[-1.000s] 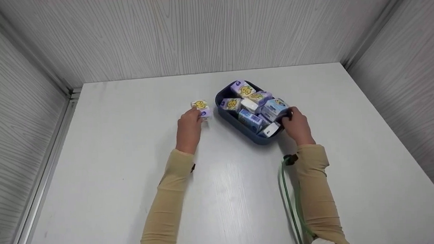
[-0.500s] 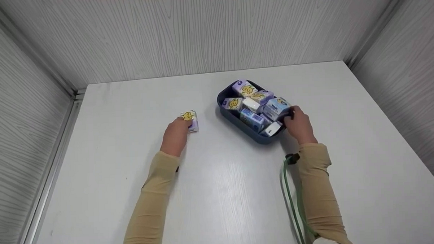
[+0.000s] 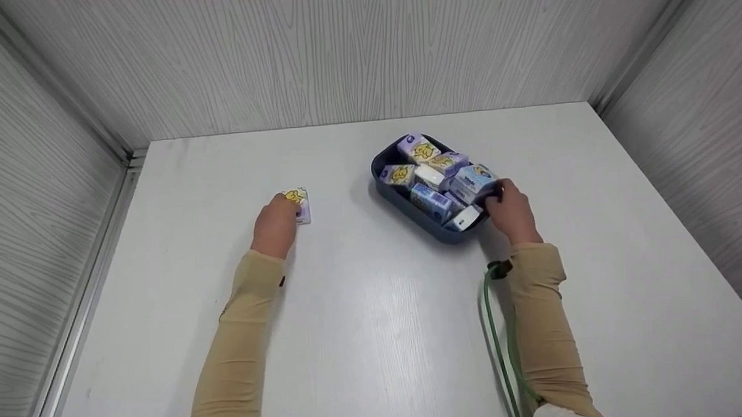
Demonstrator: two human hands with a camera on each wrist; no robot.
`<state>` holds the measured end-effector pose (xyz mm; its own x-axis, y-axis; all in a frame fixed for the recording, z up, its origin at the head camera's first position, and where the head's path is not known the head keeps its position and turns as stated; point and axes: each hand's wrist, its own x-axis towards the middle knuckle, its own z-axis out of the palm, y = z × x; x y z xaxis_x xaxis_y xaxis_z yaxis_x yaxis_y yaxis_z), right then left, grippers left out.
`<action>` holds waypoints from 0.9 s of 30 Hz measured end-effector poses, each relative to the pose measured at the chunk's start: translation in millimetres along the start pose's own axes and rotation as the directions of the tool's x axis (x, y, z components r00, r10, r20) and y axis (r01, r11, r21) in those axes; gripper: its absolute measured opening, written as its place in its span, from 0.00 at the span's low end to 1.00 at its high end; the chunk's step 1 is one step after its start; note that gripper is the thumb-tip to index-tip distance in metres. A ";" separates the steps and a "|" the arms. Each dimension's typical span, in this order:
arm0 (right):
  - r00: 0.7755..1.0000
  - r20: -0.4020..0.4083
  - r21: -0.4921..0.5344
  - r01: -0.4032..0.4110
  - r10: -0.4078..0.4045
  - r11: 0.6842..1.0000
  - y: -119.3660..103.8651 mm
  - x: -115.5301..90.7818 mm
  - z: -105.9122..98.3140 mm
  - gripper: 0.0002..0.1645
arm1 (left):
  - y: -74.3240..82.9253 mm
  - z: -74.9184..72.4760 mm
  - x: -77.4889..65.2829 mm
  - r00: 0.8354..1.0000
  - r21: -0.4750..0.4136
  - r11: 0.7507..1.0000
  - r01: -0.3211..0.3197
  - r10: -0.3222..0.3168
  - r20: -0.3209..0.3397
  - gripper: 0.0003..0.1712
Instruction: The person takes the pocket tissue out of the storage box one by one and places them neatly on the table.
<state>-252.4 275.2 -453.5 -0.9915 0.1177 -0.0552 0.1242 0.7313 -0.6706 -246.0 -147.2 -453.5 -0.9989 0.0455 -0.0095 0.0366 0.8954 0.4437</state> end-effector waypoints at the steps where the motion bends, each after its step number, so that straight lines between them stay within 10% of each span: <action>1: 1.000 -0.003 0.000 0.004 -0.004 1.000 -0.4 0.2 -0.4 0.31 | -3.3 -2.2 -0.4 1.000 0.024 1.000 -0.016 0.016 -0.009 0.16; 17: 1.000 -0.012 0.006 0.006 -0.006 1.000 1.5 0.2 1.4 0.32 | -41.6 -19.1 -3.4 0.997 0.028 0.999 0.044 -0.042 -0.058 0.17; 27: 1.000 -0.014 0.014 0.012 -0.012 1.000 0.4 1.3 -0.4 0.31 | -14.4 -19.9 -2.4 0.996 0.068 0.997 -0.040 0.045 -0.076 0.25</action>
<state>-253.6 275.9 -453.5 -0.9923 0.1187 -0.0365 0.1116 0.7234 -0.6813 -244.7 -169.0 -442.0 -0.9955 0.0519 0.0790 0.0783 0.9211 0.3814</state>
